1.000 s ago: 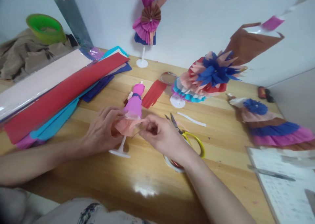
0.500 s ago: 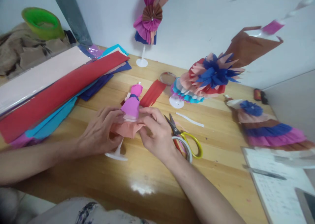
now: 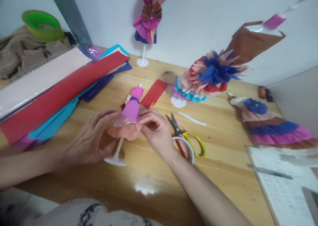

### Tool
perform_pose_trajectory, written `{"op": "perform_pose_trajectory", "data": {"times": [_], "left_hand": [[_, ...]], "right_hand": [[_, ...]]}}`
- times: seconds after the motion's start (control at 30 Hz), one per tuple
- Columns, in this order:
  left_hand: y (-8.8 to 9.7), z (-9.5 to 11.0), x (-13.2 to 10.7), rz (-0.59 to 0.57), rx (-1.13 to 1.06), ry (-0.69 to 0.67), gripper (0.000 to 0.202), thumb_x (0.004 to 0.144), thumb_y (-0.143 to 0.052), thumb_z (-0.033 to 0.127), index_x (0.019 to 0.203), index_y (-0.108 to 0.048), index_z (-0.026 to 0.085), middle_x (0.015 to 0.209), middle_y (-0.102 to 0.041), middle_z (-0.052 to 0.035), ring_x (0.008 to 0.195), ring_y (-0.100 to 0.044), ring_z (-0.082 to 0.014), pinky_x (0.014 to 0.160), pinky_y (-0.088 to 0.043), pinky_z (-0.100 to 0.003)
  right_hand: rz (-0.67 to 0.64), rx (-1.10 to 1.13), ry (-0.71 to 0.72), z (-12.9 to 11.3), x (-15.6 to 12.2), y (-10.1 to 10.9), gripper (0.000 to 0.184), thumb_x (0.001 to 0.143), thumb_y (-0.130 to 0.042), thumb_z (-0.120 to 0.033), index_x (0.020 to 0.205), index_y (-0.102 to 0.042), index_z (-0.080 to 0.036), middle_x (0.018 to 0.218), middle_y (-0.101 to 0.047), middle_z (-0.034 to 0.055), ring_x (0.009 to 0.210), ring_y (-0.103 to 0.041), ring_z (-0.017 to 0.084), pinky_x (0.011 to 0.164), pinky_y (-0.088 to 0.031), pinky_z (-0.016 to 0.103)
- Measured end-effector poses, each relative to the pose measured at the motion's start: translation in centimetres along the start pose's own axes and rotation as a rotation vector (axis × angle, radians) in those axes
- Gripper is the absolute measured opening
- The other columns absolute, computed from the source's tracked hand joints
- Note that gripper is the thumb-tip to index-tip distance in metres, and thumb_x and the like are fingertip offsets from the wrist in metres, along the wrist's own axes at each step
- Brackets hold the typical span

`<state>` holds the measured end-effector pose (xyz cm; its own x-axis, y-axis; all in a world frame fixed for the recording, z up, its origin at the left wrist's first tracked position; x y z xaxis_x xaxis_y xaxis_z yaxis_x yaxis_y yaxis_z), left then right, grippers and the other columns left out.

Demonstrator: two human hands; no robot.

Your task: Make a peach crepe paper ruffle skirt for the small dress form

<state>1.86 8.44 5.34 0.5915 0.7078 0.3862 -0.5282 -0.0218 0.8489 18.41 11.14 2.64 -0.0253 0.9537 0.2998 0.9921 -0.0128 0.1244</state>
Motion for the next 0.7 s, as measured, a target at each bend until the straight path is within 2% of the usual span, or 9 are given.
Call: {"op": "perform_pose_trajectory", "data": {"times": [0.13,0.23,0.43,0.57,0.7], "left_hand": [[-0.2,-0.7,-0.5,0.0,0.051,0.062,0.059,0.071,-0.059,0.014,0.127,-0.04,0.016,0.125,-0.051,-0.0179,0.114,-0.053,-0.0324,0.088,-0.052,-0.047],[-0.7,-0.9,-0.3,0.022,0.101,0.088,0.048,0.071,-0.062,0.016,0.116,-0.045,0.015,0.118,-0.054,-0.0172,0.105,-0.056,-0.0321,0.082,-0.053,-0.047],[-0.5,-0.9,0.5,0.114,0.138,0.049,0.036,0.073,-0.063,0.021,0.104,-0.047,0.018,0.109,-0.057,-0.012,0.096,-0.057,-0.0275,0.076,-0.053,-0.042],[0.0,-0.8,0.9,0.147,0.134,-0.005,0.018,0.077,-0.054,0.012,0.093,-0.05,0.02,0.1,-0.059,-0.0087,0.089,-0.057,-0.0229,0.073,-0.05,-0.036],[0.4,-0.5,1.2,0.18,0.168,-0.058,0.013,0.078,-0.051,0.009,0.083,-0.052,0.02,0.091,-0.063,-0.0067,0.079,-0.056,-0.021,0.068,-0.048,-0.034]], "right_hand": [[0.002,0.124,-0.122,1.4,-0.2,-0.1,0.009,0.072,-0.073,-0.017,0.068,-0.066,-0.021,0.082,-0.067,0.0027,0.078,-0.063,0.017,0.07,-0.051,0.029],[-0.002,0.145,-0.133,1.3,-0.3,-0.3,0.009,0.072,-0.074,-0.018,0.068,-0.066,-0.021,0.083,-0.067,0.003,0.081,-0.064,0.018,0.073,-0.052,0.03],[-0.032,0.046,-0.024,0.1,-0.2,-0.7,0.01,0.073,-0.073,-0.017,0.067,-0.067,-0.021,0.083,-0.068,0.005,0.084,-0.064,0.02,0.077,-0.052,0.033],[-0.039,-0.043,0.042,-0.5,-0.3,-0.6,0.01,0.076,-0.069,-0.016,0.067,-0.067,-0.021,0.087,-0.067,0.0064,0.085,-0.065,0.02,0.076,-0.052,0.034],[-0.1,-0.208,0.122,-1.8,-0.5,-0.6,0.009,0.08,-0.061,-0.017,0.075,-0.068,-0.02,0.091,-0.068,0.0082,0.083,-0.065,0.021,0.069,-0.052,0.033]]}}
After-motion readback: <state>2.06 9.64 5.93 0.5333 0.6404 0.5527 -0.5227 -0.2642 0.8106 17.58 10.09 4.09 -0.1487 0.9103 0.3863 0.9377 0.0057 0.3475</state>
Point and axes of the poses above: each hand's wrist, its own x-axis towards the middle knuckle, its own y-axis out of the back of the hand, z = x × y, the point moved 9 cm from there along x, towards the middle knuckle
